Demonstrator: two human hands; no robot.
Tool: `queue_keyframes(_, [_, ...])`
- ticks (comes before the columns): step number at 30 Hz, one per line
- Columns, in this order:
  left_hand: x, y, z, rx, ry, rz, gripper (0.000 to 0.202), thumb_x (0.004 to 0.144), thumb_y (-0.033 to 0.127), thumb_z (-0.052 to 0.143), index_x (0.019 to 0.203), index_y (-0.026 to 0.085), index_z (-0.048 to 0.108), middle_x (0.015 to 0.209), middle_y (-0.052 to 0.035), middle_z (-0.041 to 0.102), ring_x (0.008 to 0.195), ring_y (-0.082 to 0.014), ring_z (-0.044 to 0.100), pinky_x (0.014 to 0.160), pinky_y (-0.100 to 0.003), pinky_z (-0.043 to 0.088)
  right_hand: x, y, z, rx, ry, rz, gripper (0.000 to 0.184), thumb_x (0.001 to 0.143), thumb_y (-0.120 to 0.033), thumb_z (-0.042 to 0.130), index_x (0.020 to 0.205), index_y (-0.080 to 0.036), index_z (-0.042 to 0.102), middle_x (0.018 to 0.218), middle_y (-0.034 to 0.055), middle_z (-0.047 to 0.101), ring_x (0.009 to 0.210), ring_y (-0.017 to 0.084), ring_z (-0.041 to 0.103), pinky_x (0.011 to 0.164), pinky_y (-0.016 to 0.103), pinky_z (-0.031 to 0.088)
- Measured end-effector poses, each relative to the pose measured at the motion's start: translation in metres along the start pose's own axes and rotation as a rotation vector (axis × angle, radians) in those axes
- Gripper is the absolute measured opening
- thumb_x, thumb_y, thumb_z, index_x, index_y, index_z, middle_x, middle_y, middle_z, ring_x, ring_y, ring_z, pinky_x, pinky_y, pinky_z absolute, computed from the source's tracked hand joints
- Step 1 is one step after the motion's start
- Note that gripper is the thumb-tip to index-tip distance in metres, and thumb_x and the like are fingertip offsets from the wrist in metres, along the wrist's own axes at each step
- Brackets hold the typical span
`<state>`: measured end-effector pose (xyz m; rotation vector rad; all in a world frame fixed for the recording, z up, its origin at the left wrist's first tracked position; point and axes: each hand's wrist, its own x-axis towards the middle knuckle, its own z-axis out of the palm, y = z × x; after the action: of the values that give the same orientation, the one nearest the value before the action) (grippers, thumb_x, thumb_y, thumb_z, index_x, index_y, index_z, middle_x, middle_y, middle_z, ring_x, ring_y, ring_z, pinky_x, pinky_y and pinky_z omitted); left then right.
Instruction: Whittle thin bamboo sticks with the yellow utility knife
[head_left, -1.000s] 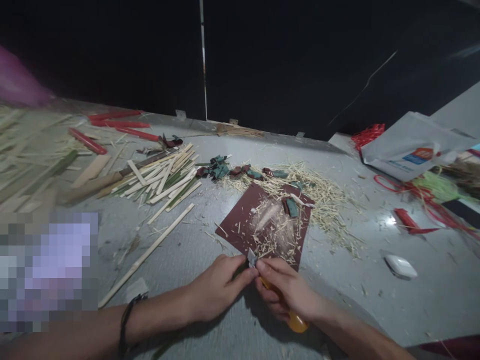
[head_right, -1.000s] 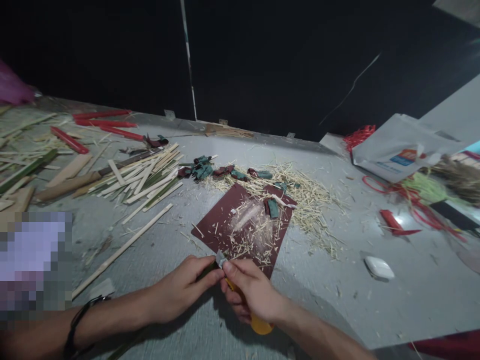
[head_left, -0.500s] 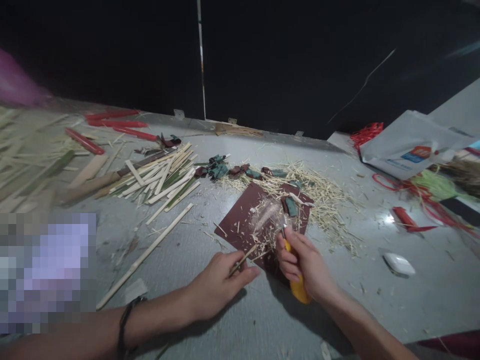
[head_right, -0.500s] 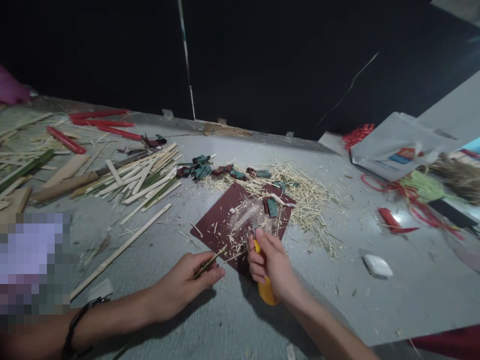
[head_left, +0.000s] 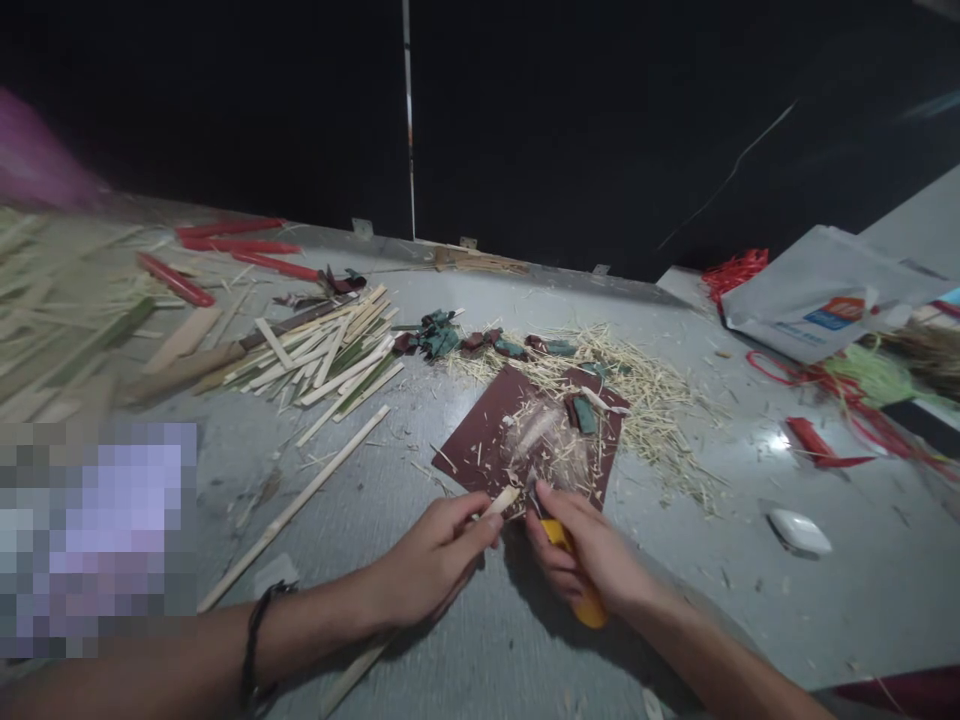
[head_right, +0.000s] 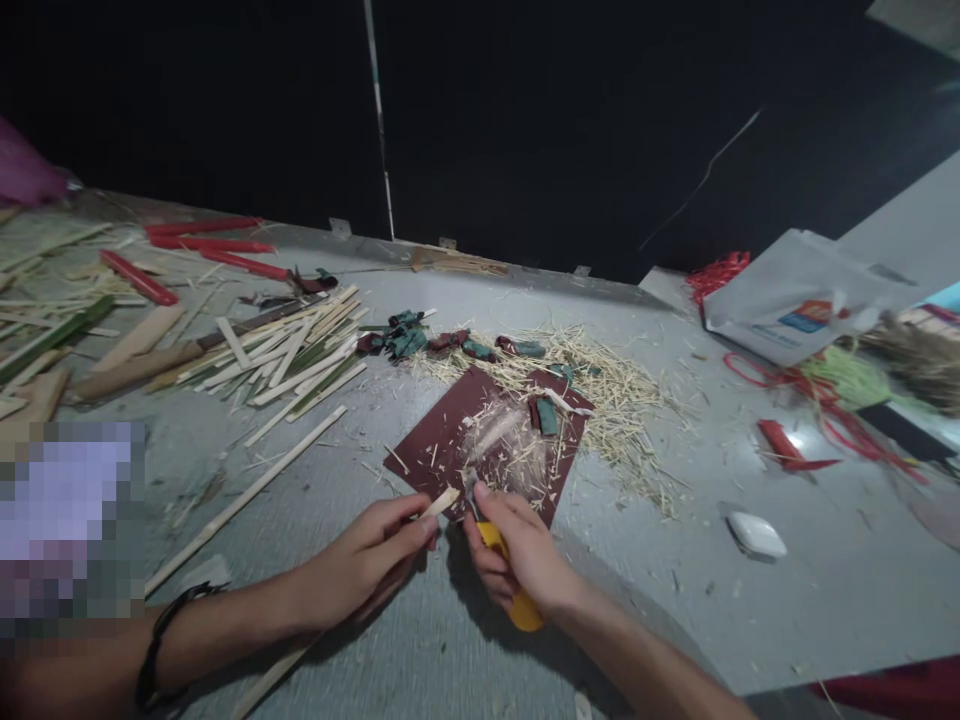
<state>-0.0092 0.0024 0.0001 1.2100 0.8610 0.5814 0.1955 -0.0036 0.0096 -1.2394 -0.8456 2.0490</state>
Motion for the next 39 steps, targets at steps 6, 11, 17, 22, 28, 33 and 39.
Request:
queue_keyframes(6, [0.000,-0.001,0.000,0.034,0.009,0.035,0.034,0.099,0.051,0.056,0.087,0.019,0.056,0.054,0.0102,0.036,0.043,-0.0076,0.030,0.041,-0.021,0.019,0.001,-0.002,0.003,0.019,0.112,-0.141,0.049,0.078,-0.060,0.084,0.092,-0.022,0.056,0.048,-0.0135,0.041,0.033,0.005,0.027,0.031,0.016,0.025])
queue_keyframes(11, [0.000,0.002,-0.002,0.134,0.018,0.080,0.037,0.100,0.051,0.054,0.086,0.017,0.059,0.061,0.0074,0.038,0.054,-0.0092,0.031,0.047,-0.022,0.023,0.002,0.001,0.006,-0.092,0.070,-0.174,0.053,0.077,-0.063,0.084,0.095,-0.022,0.055,0.045,-0.0144,0.040,0.032,0.005,0.026,0.031,0.016,0.026])
queue_keyframes(17, [-0.002,0.002,-0.001,-0.049,-0.028,-0.016,0.040,0.100,0.055,0.051,0.084,0.019,0.055,0.048,0.0109,0.034,0.038,-0.0076,0.029,0.036,-0.020,0.018,0.002,0.002,0.003,-0.079,0.106,-0.197,0.049,0.080,-0.063,0.081,0.091,-0.023,0.053,0.046,-0.0151,0.036,0.033,0.005,0.025,0.032,0.016,0.027])
queue_keyframes(22, [0.001,0.001,-0.007,-0.243,-0.106,-0.102,0.041,0.101,0.056,0.045,0.089,0.018,0.058,0.041,0.0122,0.035,0.026,-0.0072,0.029,0.028,-0.016,0.022,0.002,-0.001,0.002,-0.024,0.121,-0.207,0.044,0.082,-0.059,0.080,0.086,-0.022,0.056,0.047,-0.0131,0.039,0.034,0.006,0.027,0.033,0.017,0.027])
queue_keyframes(28, [0.009,0.000,-0.014,-0.323,-0.196,-0.131,0.040,0.102,0.055,0.042,0.097,0.018,0.058,0.039,0.0122,0.039,0.024,-0.0104,0.042,0.025,-0.015,0.031,0.003,0.002,0.004,-0.021,0.082,-0.190,0.047,0.081,-0.063,0.079,0.079,-0.023,0.055,0.043,-0.0128,0.037,0.032,0.006,0.026,0.032,0.019,0.026])
queue_keyframes(33, [0.009,-0.004,-0.012,-0.307,-0.179,-0.088,0.034,0.104,0.053,0.044,0.096,0.021,0.052,0.044,0.0121,0.043,0.026,-0.0084,0.044,0.026,-0.012,0.031,0.003,0.004,0.002,-0.025,0.063,-0.154,0.047,0.085,-0.065,0.073,0.079,-0.020,0.060,0.044,-0.0113,0.039,0.033,0.007,0.029,0.034,0.019,0.028])
queue_keyframes(39, [0.012,-0.003,-0.015,-0.351,-0.208,-0.108,0.035,0.102,0.053,0.048,0.090,0.020,0.055,0.044,0.0119,0.041,0.024,-0.0073,0.038,0.025,-0.013,0.029,-0.001,0.003,0.002,-0.095,-0.041,-0.100,0.056,0.093,-0.071,0.058,0.070,-0.020,0.057,0.042,-0.0102,0.038,0.030,0.008,0.030,0.031,0.020,0.030])
